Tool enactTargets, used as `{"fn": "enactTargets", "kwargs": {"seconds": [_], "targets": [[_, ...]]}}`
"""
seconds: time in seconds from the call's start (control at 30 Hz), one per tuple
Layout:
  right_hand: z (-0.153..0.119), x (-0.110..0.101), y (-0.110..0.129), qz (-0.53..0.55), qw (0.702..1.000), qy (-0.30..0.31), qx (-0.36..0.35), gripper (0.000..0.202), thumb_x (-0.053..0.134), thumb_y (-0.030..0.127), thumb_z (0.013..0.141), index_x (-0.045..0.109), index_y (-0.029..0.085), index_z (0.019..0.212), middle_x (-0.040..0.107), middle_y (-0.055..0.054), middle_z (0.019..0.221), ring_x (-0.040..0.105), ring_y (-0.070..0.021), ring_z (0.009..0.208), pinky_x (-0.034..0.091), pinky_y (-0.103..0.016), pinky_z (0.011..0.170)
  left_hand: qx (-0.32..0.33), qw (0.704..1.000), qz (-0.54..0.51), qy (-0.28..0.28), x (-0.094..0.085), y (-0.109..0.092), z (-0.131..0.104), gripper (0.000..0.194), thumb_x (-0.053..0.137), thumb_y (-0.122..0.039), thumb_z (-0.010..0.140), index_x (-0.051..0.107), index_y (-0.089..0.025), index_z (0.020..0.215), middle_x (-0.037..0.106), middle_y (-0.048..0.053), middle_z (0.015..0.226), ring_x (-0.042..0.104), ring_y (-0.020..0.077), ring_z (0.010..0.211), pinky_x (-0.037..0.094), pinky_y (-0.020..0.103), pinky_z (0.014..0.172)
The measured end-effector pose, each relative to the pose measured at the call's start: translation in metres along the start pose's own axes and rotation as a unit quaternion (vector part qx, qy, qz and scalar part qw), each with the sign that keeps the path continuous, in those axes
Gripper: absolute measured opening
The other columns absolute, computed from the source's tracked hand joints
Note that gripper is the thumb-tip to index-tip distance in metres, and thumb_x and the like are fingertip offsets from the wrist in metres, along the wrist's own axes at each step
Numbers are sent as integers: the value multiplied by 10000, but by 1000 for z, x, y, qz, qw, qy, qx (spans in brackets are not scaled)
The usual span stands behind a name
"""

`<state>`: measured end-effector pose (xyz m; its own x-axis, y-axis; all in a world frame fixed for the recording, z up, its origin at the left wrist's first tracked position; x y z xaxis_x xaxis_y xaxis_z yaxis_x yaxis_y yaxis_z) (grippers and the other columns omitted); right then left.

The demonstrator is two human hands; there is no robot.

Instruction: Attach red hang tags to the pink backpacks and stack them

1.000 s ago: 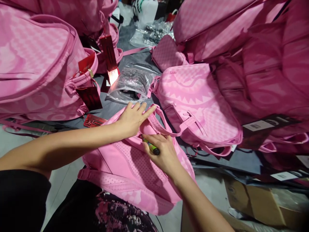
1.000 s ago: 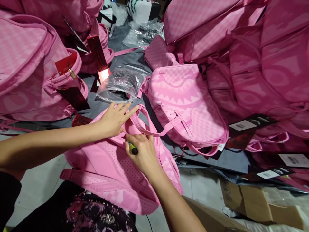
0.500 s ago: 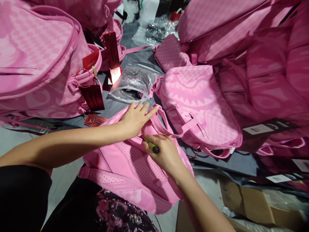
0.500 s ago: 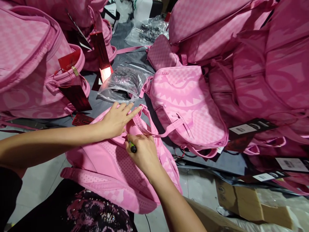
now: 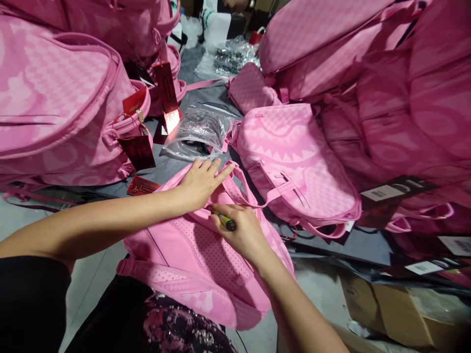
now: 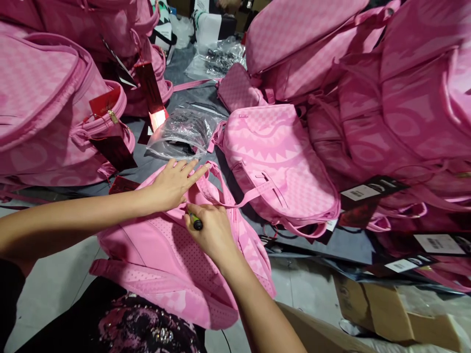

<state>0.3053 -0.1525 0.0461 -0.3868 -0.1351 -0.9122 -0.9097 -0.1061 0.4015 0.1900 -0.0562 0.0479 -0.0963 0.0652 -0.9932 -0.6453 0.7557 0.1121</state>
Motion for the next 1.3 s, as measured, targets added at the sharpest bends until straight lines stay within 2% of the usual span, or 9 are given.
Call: {"fn": "enactTargets", "kwargs": {"seconds": [0.37, 0.5, 0.6, 0.7, 0.77, 0.9, 1.0, 1.17, 1.3], "targets": [[3, 3, 3, -75, 996, -40, -18, 143, 592, 206, 855, 732, 221, 829, 727, -34, 690, 692, -205, 675, 425, -301, 663, -9, 1000, -3, -16, 0, -2, -2, 958, 684, -354, 818, 126, -186, 1578, 335, 175, 1559, 461, 323, 1259, 341, 453, 1042], [0, 6, 2, -1, 998, -60, -25, 205, 579, 204, 856, 750, 239, 964, 760, -25, 781, 714, -192, 704, 443, -272, 632, -2, 1000, -15, -12, -2, 1, -3, 1064, 736, -416, 777, 74, -191, 1580, 282, 187, 1584, 408, 325, 1333, 345, 451, 1060], [-7, 9, -2, 16, 997, -75, 1, 211, 557, 218, 867, 757, 230, 934, 755, -31, 743, 715, -200, 677, 428, -269, 586, -6, 998, -30, 48, -11, 10, -7, 1235, 820, -448, 682, -5, -244, 1578, 123, 195, 1633, 296, 374, 1421, 353, 516, 1073], [-12, 16, -3, 60, 991, -115, -22, 231, 553, 242, 879, 748, 195, 995, 765, -59, 797, 718, -203, 706, 473, -281, 663, -51, 986, -65, 143, -20, 21, -14, 1310, 831, -441, 652, -97, -288, 1565, -25, 195, 1644, 256, 437, 1427, 428, 568, 1002], [-12, 24, -2, 120, 981, -143, -43, 257, 562, 251, 880, 738, 178, 1052, 773, -73, 889, 723, -203, 759, 502, -297, 729, -67, 981, -74, 165, -22, 24, -19, 1302, 816, -416, 669, -122, -278, 1561, -53, 208, 1639, 278, 451, 1411, 470, 553, 962], [-6, 45, 0, 230, 954, -184, -59, 279, 582, 263, 884, 725, 179, 1109, 763, -76, 1020, 723, -211, 892, 523, -331, 823, -77, 987, -41, 138, -16, 18, -22, 1287, 822, -430, 679, -90, -253, 1569, -6, 240, 1629, 336, 460, 1362, 502, 551, 924], [-4, 53, 0, 255, 944, -202, -46, 274, 597, 281, 883, 727, 192, 1108, 759, -81, 1041, 715, -217, 932, 524, -344, 830, -80, 991, -8, 106, -10, 13, -21, 1279, 837, -412, 675, -59, -253, 1574, 90, 252, 1610, 394, 443, 1303, 521, 538, 896], [-8, 49, -3, 257, 944, -201, -45, 272, 606, 274, 881, 728, 201, 1113, 756, -71, 1042, 700, -216, 943, 512, -364, 860, -56, 992, -11, 113, -10, 19, -21, 1171, 767, -299, 738, -51, -225, 1572, 179, 246, 1573, 413, 413, 1280, 505, 468, 917], [-10, 40, -4, 277, 945, -168, -49, 255, 613, 250, 870, 736, 212, 1090, 759, -53, 1022, 697, -209, 920, 503, -346, 830, -15, 991, -33, 129, -13, 32, -22, 1040, 678, -213, 783, -6, -268, 1565, 213, 196, 1568, 407, 366, 1315, 450, 409, 984]]}}
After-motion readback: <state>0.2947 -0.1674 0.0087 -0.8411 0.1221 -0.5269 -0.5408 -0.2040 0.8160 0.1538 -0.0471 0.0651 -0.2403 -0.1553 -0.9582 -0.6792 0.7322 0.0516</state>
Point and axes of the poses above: each hand's wrist, its own z-axis towards the middle knuckle, its own x-axis out of the palm, y = z × x, the point moved 2 cm from there along z, towards the middle knuckle
